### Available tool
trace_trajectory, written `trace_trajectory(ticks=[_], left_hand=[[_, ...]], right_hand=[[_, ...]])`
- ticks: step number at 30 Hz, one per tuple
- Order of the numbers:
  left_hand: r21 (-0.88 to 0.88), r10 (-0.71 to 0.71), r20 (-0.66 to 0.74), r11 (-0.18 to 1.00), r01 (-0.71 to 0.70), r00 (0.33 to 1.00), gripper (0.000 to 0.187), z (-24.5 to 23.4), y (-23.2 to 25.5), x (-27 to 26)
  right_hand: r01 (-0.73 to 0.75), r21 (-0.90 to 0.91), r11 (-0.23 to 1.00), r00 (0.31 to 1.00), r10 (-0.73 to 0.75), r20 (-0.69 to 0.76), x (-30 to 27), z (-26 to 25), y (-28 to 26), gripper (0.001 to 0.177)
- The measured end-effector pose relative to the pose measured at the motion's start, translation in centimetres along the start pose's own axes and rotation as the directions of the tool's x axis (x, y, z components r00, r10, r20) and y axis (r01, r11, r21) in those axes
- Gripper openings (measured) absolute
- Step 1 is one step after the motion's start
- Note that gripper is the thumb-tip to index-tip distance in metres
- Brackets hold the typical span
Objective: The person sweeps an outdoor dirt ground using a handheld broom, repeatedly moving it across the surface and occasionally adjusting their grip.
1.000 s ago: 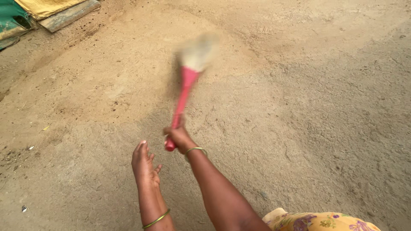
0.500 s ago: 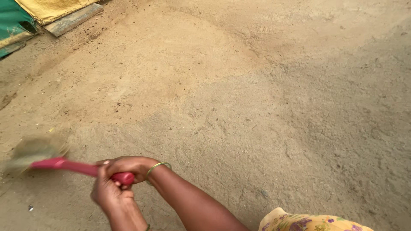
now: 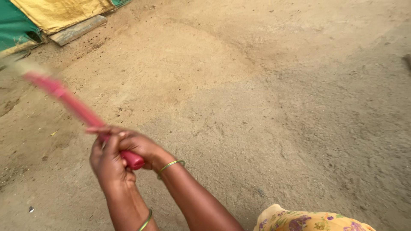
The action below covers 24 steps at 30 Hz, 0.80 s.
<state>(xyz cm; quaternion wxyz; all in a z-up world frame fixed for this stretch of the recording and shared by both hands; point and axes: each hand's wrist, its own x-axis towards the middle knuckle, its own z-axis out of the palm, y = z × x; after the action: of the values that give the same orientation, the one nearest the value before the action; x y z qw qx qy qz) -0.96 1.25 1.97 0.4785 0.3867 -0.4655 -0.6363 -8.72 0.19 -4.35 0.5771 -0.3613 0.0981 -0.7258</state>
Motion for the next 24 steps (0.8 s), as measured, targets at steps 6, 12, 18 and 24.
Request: trace_trajectory(ticks=[6, 12, 18, 24], left_hand=[[-0.044, -0.037, 0.540, 0.996, 0.072, 0.841, 0.039, 4.7, 1.5, -1.3], [0.061, -0.075, 0.681, 0.997, 0.046, 0.728, 0.045, 13.4, 0.9, -6.3], [0.395, -0.144, 0.739, 0.884, -0.250, 0.658, 0.042, 17.3, -0.4, -8.7], [0.284, -0.082, 0.722, 0.941, -0.186, 0.687, 0.037, 18.7, -6.3, -5.6]], right_hand=[[0.171, -0.204, 0.964, 0.850, -0.249, -0.464, -4.1, 5.0, -7.6, 0.041], [0.281, -0.539, 0.794, 0.553, -0.593, -0.585, -8.0, 4.5, -16.0, 0.030], [0.366, -0.580, 0.728, 0.210, -0.672, -0.710, -11.2, 2.7, -20.0, 0.038], [0.307, -0.785, 0.538, -0.032, -0.819, -0.573, -11.2, -3.0, -18.5, 0.038]])
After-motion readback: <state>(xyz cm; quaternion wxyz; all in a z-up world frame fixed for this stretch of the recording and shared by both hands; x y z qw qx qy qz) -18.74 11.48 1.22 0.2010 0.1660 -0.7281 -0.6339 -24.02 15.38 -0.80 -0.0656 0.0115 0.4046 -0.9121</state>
